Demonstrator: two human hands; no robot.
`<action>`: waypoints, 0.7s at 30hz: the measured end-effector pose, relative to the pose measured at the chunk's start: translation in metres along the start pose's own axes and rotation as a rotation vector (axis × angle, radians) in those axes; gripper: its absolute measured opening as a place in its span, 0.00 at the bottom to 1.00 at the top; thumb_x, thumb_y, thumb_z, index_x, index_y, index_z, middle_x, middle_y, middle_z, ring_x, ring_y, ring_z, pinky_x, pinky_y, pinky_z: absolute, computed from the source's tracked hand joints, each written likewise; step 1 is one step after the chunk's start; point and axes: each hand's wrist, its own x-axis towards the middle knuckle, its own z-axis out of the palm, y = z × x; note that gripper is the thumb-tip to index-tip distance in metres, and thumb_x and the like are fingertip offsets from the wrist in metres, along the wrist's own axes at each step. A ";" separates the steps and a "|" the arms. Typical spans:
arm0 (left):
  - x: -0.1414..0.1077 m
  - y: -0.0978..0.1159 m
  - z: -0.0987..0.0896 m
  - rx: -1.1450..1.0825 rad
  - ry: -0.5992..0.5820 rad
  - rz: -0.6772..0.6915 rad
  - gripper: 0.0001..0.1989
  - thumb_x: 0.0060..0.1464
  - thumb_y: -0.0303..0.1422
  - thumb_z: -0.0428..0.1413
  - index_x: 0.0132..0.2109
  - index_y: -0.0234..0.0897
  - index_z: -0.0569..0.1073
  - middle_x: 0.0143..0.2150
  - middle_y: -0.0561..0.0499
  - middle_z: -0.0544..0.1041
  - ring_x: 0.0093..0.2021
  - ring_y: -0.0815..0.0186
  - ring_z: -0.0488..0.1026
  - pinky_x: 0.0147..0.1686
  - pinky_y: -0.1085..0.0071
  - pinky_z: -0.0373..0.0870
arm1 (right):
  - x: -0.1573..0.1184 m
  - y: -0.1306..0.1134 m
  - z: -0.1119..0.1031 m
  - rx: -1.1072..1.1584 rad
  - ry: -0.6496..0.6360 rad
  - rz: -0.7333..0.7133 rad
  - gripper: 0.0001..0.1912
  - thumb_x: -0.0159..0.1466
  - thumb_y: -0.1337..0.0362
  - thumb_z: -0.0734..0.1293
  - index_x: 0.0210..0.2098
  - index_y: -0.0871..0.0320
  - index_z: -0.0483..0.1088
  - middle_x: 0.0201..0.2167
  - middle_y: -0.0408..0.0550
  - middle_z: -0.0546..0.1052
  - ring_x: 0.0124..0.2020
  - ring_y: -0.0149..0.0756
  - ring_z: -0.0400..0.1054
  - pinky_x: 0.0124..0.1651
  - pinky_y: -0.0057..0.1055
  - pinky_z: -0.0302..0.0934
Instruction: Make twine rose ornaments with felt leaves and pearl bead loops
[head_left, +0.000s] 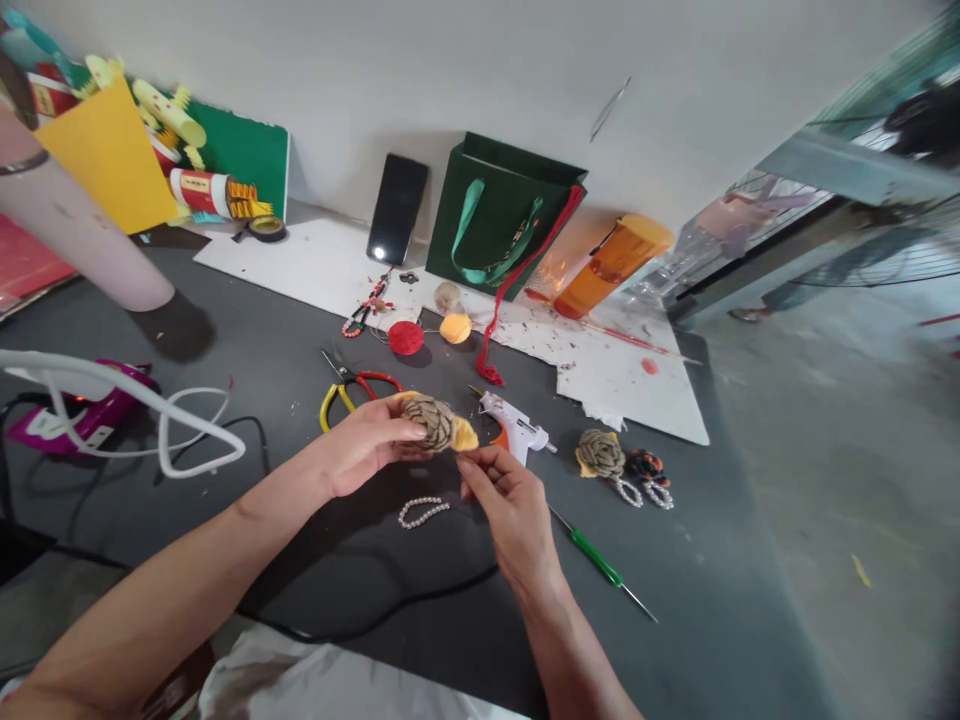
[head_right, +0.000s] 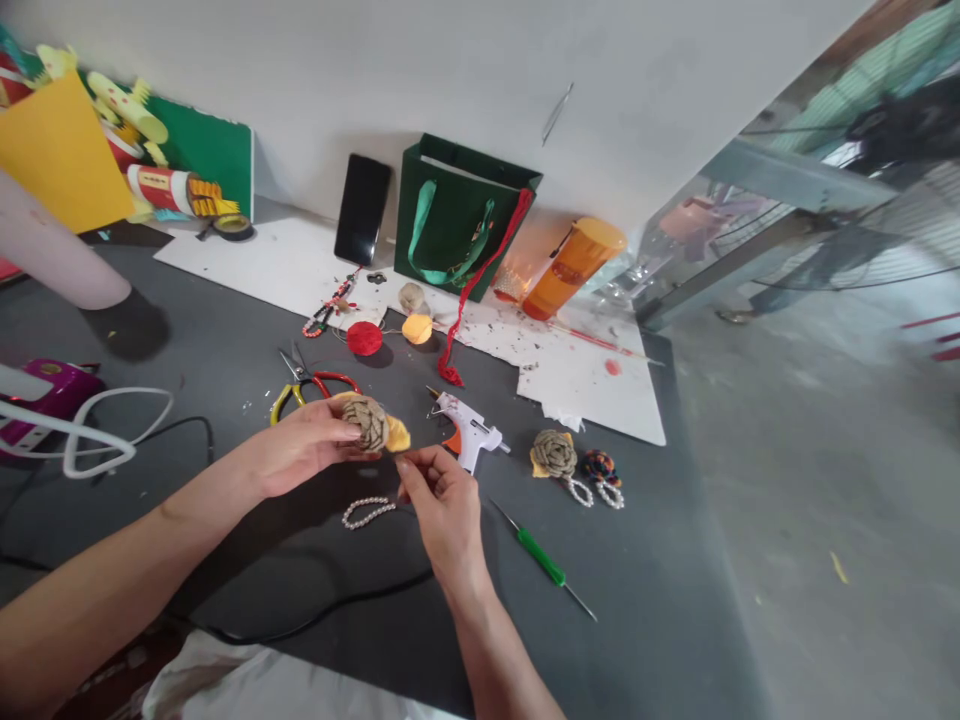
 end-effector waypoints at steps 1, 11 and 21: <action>0.000 -0.001 0.001 -0.036 0.003 -0.001 0.16 0.40 0.27 0.66 0.39 0.34 0.75 0.35 0.49 0.79 0.36 0.65 0.75 0.43 0.66 0.68 | 0.000 0.001 0.001 -0.003 -0.004 0.005 0.12 0.56 0.56 0.70 0.27 0.59 0.71 0.16 0.40 0.69 0.19 0.27 0.62 0.24 0.24 0.57; 0.003 -0.016 0.008 -0.049 0.087 -0.073 0.20 0.34 0.26 0.70 0.38 0.32 0.77 0.34 0.51 0.79 0.33 0.69 0.73 0.37 0.72 0.67 | 0.001 0.003 0.007 0.082 -0.008 0.040 0.10 0.53 0.58 0.70 0.27 0.59 0.69 0.16 0.39 0.69 0.19 0.27 0.61 0.24 0.24 0.59; 0.004 -0.019 0.004 -0.020 0.077 -0.066 0.18 0.35 0.27 0.70 0.37 0.33 0.77 0.35 0.51 0.78 0.34 0.69 0.73 0.38 0.71 0.65 | 0.000 0.001 0.007 0.071 -0.020 0.039 0.10 0.53 0.58 0.70 0.27 0.58 0.69 0.16 0.39 0.68 0.20 0.28 0.61 0.25 0.25 0.58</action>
